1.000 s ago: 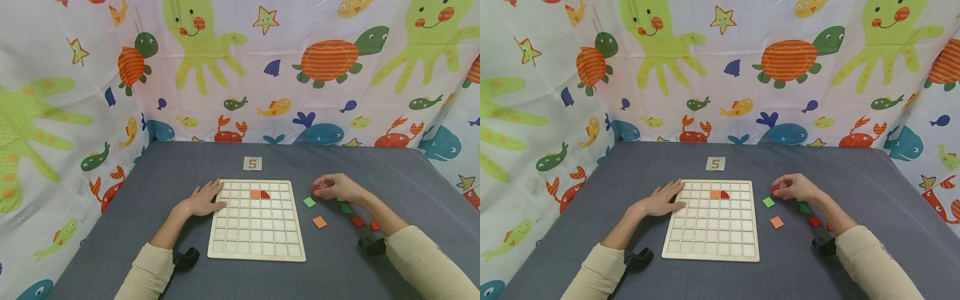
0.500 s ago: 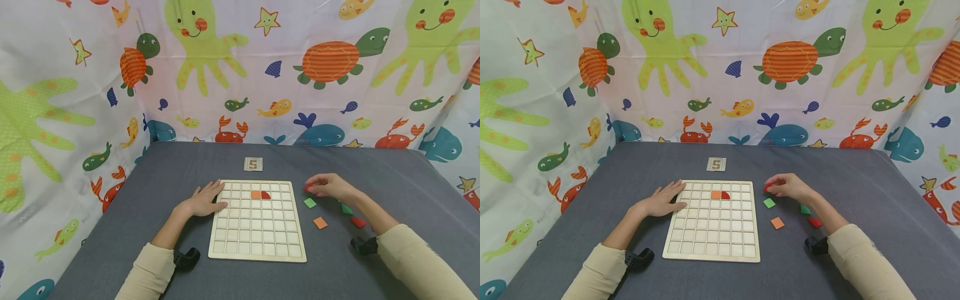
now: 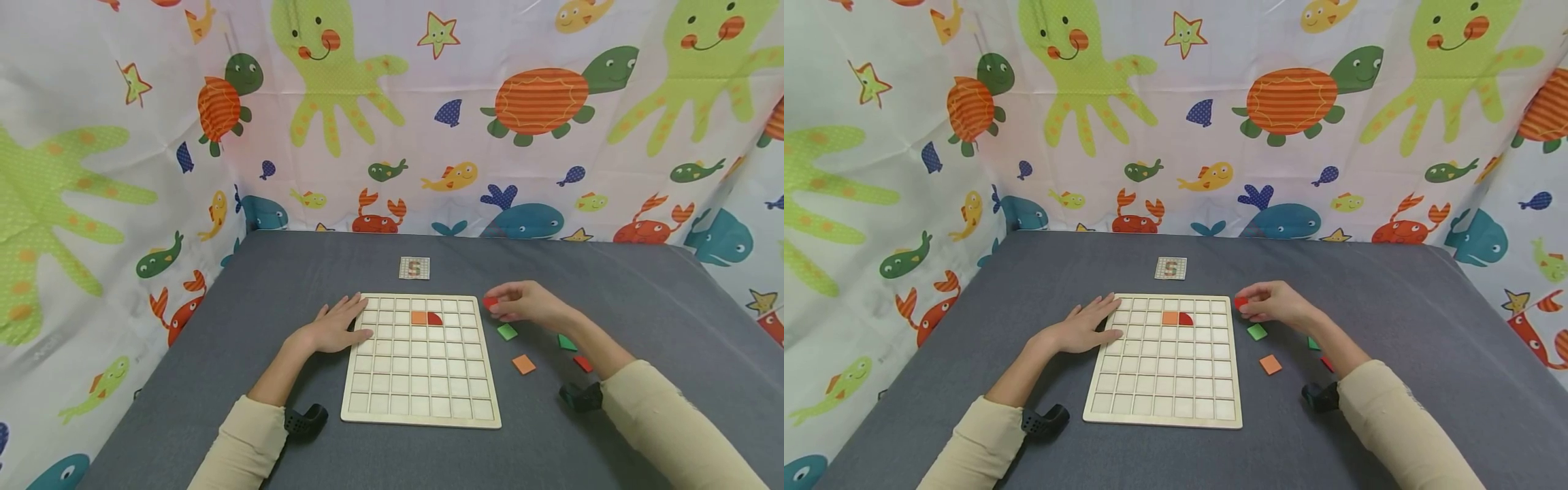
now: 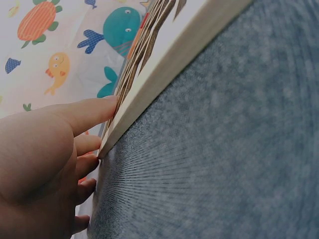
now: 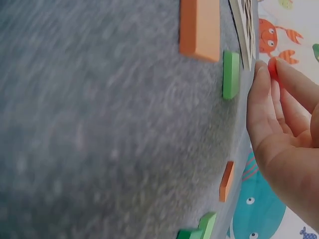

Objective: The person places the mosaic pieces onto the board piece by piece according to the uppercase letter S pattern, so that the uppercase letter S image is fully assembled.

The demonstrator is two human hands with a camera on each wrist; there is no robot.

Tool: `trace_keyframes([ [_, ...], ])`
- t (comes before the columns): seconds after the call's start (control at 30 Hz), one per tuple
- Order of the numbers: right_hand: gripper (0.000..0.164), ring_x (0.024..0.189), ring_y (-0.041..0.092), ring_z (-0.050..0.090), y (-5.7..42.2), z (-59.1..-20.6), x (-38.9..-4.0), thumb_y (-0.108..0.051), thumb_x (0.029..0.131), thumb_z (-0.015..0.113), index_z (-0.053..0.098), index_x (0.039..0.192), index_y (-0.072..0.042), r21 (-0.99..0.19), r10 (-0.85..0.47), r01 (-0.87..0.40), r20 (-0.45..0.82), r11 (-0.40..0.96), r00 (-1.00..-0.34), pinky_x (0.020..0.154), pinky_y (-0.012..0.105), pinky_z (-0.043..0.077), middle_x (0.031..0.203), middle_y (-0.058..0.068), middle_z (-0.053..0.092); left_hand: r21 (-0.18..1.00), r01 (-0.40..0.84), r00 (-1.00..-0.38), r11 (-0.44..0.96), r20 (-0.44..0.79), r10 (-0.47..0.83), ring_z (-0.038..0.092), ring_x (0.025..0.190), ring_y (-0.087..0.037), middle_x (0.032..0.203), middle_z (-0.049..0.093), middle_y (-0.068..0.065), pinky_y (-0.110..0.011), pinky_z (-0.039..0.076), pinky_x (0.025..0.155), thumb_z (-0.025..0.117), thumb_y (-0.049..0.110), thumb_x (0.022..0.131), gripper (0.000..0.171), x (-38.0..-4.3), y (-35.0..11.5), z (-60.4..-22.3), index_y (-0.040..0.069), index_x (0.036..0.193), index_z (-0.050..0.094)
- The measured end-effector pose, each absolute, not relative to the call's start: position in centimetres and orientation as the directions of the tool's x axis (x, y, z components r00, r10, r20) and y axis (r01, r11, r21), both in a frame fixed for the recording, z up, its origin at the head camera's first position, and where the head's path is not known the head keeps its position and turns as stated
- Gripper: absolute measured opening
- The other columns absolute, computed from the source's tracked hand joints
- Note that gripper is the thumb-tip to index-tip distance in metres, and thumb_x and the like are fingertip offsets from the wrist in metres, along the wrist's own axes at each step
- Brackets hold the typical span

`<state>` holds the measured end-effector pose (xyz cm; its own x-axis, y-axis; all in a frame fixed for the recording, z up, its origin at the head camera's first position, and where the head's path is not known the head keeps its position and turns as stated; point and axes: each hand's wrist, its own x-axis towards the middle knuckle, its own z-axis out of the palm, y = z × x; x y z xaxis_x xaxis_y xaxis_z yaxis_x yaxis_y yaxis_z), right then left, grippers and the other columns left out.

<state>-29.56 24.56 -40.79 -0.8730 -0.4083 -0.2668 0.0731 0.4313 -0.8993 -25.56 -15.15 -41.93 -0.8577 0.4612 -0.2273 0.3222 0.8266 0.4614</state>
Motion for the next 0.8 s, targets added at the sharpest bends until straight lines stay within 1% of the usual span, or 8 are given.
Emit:
trace_keyframes([
  [0.13, 0.046, 0.099, 0.023, 0.063, 23.8, -40.7, -29.7, -0.013, 0.092, 0.065, 0.052, 0.132, 0.006, -0.898, -0.419, 0.069, -0.269, 0.434, -0.867, 0.086, 0.036, 0.051, 0.114, 0.017, 0.06, 0.46, 0.322, -0.859, 0.827, -0.226, 0.46, 0.004, 0.144, -0.032, 0.158, 0.009, -0.011, -0.058, 0.001, 0.109, 0.049, 0.042, 0.098, 0.073, -25.6, -15.2, -42.0, 0.008, 0.153, 0.016],
  [0.23, 0.044, 0.103, 0.024, 0.061, 23.3, -40.7, -29.8, -0.016, 0.092, 0.065, 0.055, 0.13, 0.005, -0.889, -0.424, 0.046, -0.262, 0.455, -0.867, 0.087, 0.036, 0.05, 0.122, 0.017, 0.058, 0.459, 0.323, -0.859, 0.828, -0.225, 0.46, 0.004, 0.144, -0.032, 0.158, 0.009, -0.011, -0.058, 0.001, 0.109, 0.049, 0.043, 0.098, 0.073, -25.6, -15.2, -42.0, 0.008, 0.153, 0.017],
  [0.3, 0.042, 0.104, 0.024, 0.059, 23.0, -40.7, -29.8, -0.019, 0.092, 0.065, 0.058, 0.127, 0.003, -0.883, -0.43, 0.023, -0.251, 0.47, -0.867, 0.088, 0.037, 0.05, 0.123, 0.016, 0.058, 0.458, 0.322, -0.86, 0.828, -0.224, 0.458, 0.004, 0.144, -0.032, 0.158, 0.009, -0.011, -0.058, 0.001, 0.109, 0.049, 0.043, 0.098, 0.073, -25.6, -15.2, -42.0, 0.008, 0.153, 0.017],
  [0.4, 0.037, 0.103, 0.025, 0.057, 22.6, -40.7, -29.8, -0.02, 0.091, 0.067, 0.062, 0.121, 0.002, -0.878, -0.431, -0.003, -0.233, 0.479, -0.872, 0.087, 0.037, 0.049, 0.119, 0.014, 0.06, 0.454, 0.323, -0.861, 0.83, -0.222, 0.457, 0.004, 0.144, -0.032, 0.158, 0.009, -0.011, -0.058, 0.002, 0.109, 0.049, 0.043, 0.098, 0.073, -25.6, -15.2, -42.1, 0.008, 0.153, 0.017],
  [0.53, 0.033, 0.1, 0.025, 0.059, 21.8, -40.7, -29.8, -0.015, 0.091, 0.067, 0.061, 0.117, 0.005, -0.893, -0.442, -0.001, -0.222, 0.451, -0.869, 0.086, 0.037, 0.05, 0.11, 0.013, 0.063, 0.449, 0.323, -0.864, 0.833, -0.219, 0.453, 0.004, 0.144, -0.032, 0.158, 0.01, -0.011, -0.058, 0.002, 0.11, 0.049, 0.043, 0.098, 0.072, -25.6, -15.1, -42.1, 0.008, 0.153, 0.017],
  [0.63, 0.037, 0.1, 0.025, 0.06, 21.3, -40.6, -29.9, -0.011, 0.092, 0.065, 0.055, 0.123, 0.006, -0.905, -0.454, 0.013, -0.225, 0.425, -0.862, 0.086, 0.037, 0.051, 0.108, 0.015, 0.061, 0.447, 0.322, -0.865, 0.835, -0.221, 0.451, 0.004, 0.144, -0.031, 0.158, 0.01, -0.011, -0.058, 0.002, 0.11, 0.048, 0.043, 0.098, 0.072, -25.6, -15.1, -42.0, 0.009, 0.153, 0.017],
  [0.73, 0.043, 0.101, 0.025, 0.059, 20.9, -40.6, -30.0, -0.009, 0.093, 0.062, 0.05, 0.132, 0.006, -0.91, -0.462, 0.021, -0.231, 0.415, -0.856, 0.087, 0.037, 0.051, 0.112, 0.017, 0.059, 0.443, 0.322, -0.863, 0.837, -0.226, 0.451, 0.004, 0.144, -0.031, 0.158, 0.009, -0.01, -0.058, 0.001, 0.11, 0.048, 0.044, 0.098, 0.072, -25.6, -15.1, -42.0, 0.009, 0.154, 0.017],
  [0.8, 0.044, 0.101, 0.025, 0.058, 20.7, -40.6, -30.1, -0.008, 0.094, 0.06, 0.048, 0.134, 0.006, -0.912, -0.47, 0.024, -0.233, 0.409, -0.851, 0.087, 0.038, 0.051, 0.114, 0.018, 0.058, 0.443, 0.322, -0.862, 0.837, -0.228, 0.452, 0.004, 0.144, -0.031, 0.158, 0.009, -0.01, -0.058, 0.001, 0.11, 0.048, 0.044, 0.098, 0.072, -25.6, -15.1, -42.0, 0.009, 0.154, 0.016],
])
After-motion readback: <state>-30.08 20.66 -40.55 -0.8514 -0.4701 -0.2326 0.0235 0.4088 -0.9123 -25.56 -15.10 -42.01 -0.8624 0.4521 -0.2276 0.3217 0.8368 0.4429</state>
